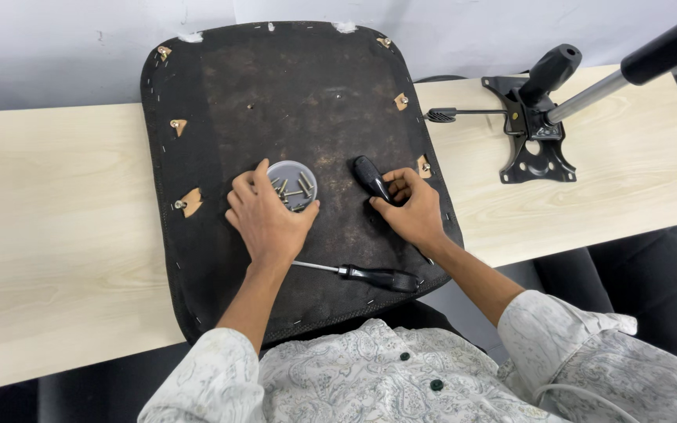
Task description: The person uses a screwdriver to remove screws from a black metal bracket attached to a chair base, then flips the chair seat over and continues removing screws from the underside of the seat. The bracket and screws are placed on the table.
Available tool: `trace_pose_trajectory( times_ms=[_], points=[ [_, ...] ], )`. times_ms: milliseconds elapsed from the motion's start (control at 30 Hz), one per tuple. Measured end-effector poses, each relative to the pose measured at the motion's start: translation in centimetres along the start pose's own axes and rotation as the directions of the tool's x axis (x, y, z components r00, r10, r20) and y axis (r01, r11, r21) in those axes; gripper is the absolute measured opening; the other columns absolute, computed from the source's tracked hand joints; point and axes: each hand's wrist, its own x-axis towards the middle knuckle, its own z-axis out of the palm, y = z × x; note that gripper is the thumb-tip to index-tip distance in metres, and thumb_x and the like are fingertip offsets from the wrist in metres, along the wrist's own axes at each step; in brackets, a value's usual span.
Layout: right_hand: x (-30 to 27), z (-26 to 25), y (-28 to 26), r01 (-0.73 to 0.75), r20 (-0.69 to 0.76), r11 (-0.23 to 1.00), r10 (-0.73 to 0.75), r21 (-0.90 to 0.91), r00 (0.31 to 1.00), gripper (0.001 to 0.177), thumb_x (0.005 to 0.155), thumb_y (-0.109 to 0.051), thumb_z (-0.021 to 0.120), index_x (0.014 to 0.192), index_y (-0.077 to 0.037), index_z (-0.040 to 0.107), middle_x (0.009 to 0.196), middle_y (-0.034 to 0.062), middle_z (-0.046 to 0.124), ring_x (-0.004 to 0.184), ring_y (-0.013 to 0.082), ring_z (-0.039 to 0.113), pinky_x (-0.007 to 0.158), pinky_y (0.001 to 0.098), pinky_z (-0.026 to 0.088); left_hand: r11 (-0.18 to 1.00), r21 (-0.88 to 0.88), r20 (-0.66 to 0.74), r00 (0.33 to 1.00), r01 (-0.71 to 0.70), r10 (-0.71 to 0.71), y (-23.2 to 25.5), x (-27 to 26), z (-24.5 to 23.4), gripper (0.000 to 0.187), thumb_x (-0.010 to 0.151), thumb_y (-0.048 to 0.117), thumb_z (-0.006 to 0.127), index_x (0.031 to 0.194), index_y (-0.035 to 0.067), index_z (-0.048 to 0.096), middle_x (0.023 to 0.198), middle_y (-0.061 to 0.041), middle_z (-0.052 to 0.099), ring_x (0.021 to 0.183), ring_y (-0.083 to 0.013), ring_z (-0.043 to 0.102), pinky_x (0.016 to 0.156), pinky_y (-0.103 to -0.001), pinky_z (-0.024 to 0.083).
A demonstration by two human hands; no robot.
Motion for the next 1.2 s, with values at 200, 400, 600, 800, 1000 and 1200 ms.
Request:
trace_pose_trajectory(
  times_ms=[200, 400, 600, 800, 1000, 1200],
  points=[
    [0.0, -0.1, -0.1, 0.003, -0.01, 1.0, -0.003, -0.011, 1.0, 0.039, 0.074, -0.021, 0.085, 0.109, -0.01, 0.071, 0.09, 0.0016, 0.068, 0.083, 0.0119, 0.062, 0.078, 0.0285, 0.054, 0.994, -0.048, 0.038, 0.994, -0.096, 0.098, 1.9, 2.3, 1.8, 0.108, 0.065, 0.036, 0.096, 0.15, 0.006, 0.037, 0.14, -0.019, 0.047, 0.132, -0.036, 0.044, 0.104, -0.055, 0.037],
    [0.1, 0.0, 0.0, -0.009, -0.005, 1.0, 0.009, -0.004, 1.0, 0.04, 0.074, -0.021, 0.085, 0.109, -0.01, 0.07, 0.089, 0.0014, 0.068, 0.082, 0.0114, 0.063, 0.076, 0.028, 0.053, 0.992, -0.111, 0.051, 0.996, -0.067, 0.073, 2.7, 3.8, 2.8, 0.114, 0.061, 0.039, 0.098, 0.152, 0.011, 0.034, 0.139, -0.008, 0.054, 0.132, -0.0296, 0.047, 0.104, -0.055, 0.035],
    [0.1, 0.2, 0.5, 0.028, -0.023, 1.0, -0.028, -0.012, 0.999, 0.04, 0.074, -0.022, 0.085, 0.109, -0.008, 0.072, 0.09, 0.0031, 0.069, 0.082, 0.0124, 0.063, 0.077, 0.0286, 0.054, 0.985, -0.156, 0.027, 0.997, -0.068, 0.073, 2.9, 3.7, 3.4, 0.115, 0.06, 0.04, 0.098, 0.153, 0.014, 0.035, 0.139, -0.003, 0.058, 0.135, -0.0282, 0.047, 0.105, -0.057, 0.033],
    [-0.3, 0.0, 0.9, 0.077, 0.007, 0.997, -0.077, 0.015, 0.997, 0.046, 0.085, -0.022, 0.079, 0.126, -0.004, 0.067, 0.093, 0.0051, 0.071, 0.082, 0.0121, 0.065, 0.073, 0.0287, 0.054, 0.867, -0.472, -0.125, 0.986, -0.156, 0.109, -0.1, 2.3, 1.3, 0.097, 0.075, 0.015, 0.089, 0.155, 0.009, 0.035, 0.144, -0.015, 0.051, 0.127, -0.0279, 0.057, 0.107, -0.046, 0.049],
    [0.0, -0.8, 1.0, 0.051, 0.087, 0.995, -0.058, 0.082, 0.995, 0.039, 0.089, -0.019, 0.075, 0.124, -0.003, 0.069, 0.089, 0.0038, 0.071, 0.077, 0.01, 0.064, 0.07, 0.0265, 0.053, 0.927, -0.336, -0.178, 0.978, -0.166, 0.111, -2.7, -2.4, -2.8, 0.045, 0.085, 0.003, 0.08, 0.127, 0.011, 0.07, 0.126, -0.006, 0.069, 0.119, -0.0215, 0.066, 0.104, -0.04, 0.056],
    [-0.1, -1.5, 1.4, 0.018, 0.128, 0.971, -0.05, 0.236, 0.99, 0.03, 0.091, -0.017, 0.075, 0.116, -0.001, 0.071, 0.085, 0.0024, 0.067, 0.073, 0.0084, 0.06, 0.066, 0.0245, 0.05, 0.926, -0.202, 0.295, 0.881, -0.319, 0.368, 1.3, -6.5, -3.6, 0.039, 0.068, 0.027, 0.09, 0.105, 0.02, 0.079, 0.111, 0.004, 0.072, 0.113, -0.0186, 0.059, 0.101, -0.046, 0.036]
  ],
)
